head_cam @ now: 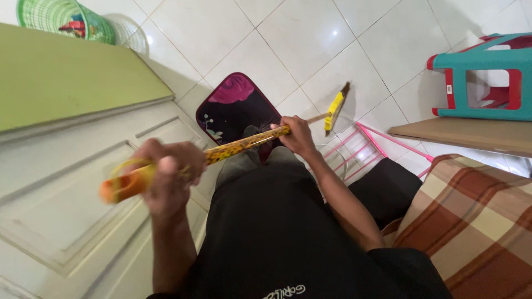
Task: The person sweeps the tiled floor using a broom, pushing debris toward a pile and moving a trash bin and a rug to reach hidden areas.
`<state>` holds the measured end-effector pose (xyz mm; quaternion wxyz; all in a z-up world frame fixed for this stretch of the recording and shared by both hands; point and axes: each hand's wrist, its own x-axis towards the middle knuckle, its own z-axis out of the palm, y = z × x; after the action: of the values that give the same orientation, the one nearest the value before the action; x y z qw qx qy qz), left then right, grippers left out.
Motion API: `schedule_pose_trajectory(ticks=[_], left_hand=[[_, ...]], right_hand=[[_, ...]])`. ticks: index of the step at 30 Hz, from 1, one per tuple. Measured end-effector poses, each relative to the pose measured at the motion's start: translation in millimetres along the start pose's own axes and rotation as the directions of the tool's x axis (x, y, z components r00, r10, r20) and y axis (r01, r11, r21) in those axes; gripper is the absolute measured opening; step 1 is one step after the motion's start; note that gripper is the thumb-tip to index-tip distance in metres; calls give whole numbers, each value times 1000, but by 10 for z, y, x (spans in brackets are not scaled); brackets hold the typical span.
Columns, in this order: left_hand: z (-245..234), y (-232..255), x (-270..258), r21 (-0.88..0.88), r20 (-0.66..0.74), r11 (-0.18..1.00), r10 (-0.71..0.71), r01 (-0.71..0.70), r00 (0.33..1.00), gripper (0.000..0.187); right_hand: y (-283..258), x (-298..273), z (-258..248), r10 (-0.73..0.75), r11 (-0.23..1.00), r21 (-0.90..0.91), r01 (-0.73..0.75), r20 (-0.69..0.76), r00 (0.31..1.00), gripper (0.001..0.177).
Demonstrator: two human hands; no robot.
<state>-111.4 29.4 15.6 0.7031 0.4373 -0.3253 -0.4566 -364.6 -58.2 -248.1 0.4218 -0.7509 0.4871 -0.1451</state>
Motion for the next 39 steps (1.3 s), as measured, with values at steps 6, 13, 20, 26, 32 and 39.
schedule_pose_trajectory(ticks=[6,13,20,26,32,39], left_hand=[[343,-418,-348,14,5,988,-152,152,988,38],[554,-141,-701,207,-20,977,-49,52,999,38],[866,71,-860,285,39,958,25,-35,999,35],[1012,161,-875,244,122,955,142,-168,982,36],[923,476,-893,90,-53,977,200,-195,978,41],[675,74,-745,204,5,977,58,-58,998,36]], right_hand=[[708,-225,132,68,998,-8,-68,159,985,42],[759,-261,381,-111,992,-29,121,238,965,46],[522,-145,395,-261,965,80,249,222,940,42],[213,-177,131,-264,964,78,253,200,944,45],[-59,-390,-128,-155,988,27,153,233,960,54],[331,-601,-129,-46,997,-49,57,202,978,56]])
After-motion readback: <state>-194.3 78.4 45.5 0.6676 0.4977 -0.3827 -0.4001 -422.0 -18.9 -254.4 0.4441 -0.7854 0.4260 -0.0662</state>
